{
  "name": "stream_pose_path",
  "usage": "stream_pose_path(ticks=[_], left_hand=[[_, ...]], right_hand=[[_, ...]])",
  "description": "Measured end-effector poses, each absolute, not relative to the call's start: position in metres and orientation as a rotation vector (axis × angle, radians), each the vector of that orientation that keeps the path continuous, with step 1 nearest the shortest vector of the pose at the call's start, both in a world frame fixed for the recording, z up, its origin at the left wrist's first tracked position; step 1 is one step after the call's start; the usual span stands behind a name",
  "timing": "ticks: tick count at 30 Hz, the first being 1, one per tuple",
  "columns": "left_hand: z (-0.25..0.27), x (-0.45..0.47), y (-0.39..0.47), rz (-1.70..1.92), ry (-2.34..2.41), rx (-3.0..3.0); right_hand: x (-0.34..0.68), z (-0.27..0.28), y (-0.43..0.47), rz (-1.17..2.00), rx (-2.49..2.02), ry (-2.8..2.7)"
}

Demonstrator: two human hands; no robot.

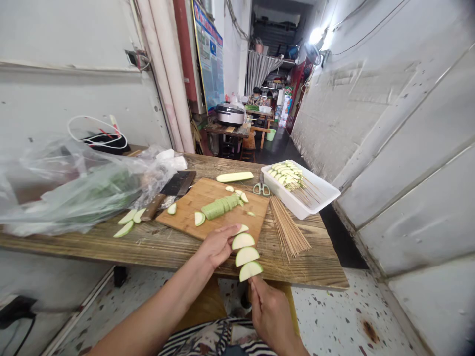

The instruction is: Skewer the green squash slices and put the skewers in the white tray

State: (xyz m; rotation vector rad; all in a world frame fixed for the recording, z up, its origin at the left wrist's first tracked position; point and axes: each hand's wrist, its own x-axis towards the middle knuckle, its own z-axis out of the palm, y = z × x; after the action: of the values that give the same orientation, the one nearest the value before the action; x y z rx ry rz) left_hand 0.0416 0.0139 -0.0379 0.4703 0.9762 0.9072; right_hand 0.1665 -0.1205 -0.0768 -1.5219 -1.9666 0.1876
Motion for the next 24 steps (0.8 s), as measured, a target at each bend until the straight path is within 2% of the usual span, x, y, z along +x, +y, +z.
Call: stream_pose_path(ticks=[10, 13, 16, 20, 24], left_hand=[[-0.040, 0.040, 0.014, 0.880, 0.903, 0.527], [-0.045, 0.032, 0.011, 0.989, 0.903, 0.658], [-0.060, 0.013, 0.010, 1.206, 1.180, 1.060], [-0.080, -0.011, 0.013, 1.019, 1.413, 1.749], [-0.087, -0.019, 0.017, 1.002, 1.395, 2.073]], right_hand=[[0.166, -0.081, -0.114, 0.158, -1.505, -1.881], [0.167, -0.078, -0.111, 0.124, -1.496, -1.793], [0.171, -0.074, -0.111, 0.089, -1.526, -1.737], [0.185, -0.076, -0.112, 0.005, -1.646, -1.705], [0.212, -0.069, -0.106, -0.097, -1.769, -1.745]])
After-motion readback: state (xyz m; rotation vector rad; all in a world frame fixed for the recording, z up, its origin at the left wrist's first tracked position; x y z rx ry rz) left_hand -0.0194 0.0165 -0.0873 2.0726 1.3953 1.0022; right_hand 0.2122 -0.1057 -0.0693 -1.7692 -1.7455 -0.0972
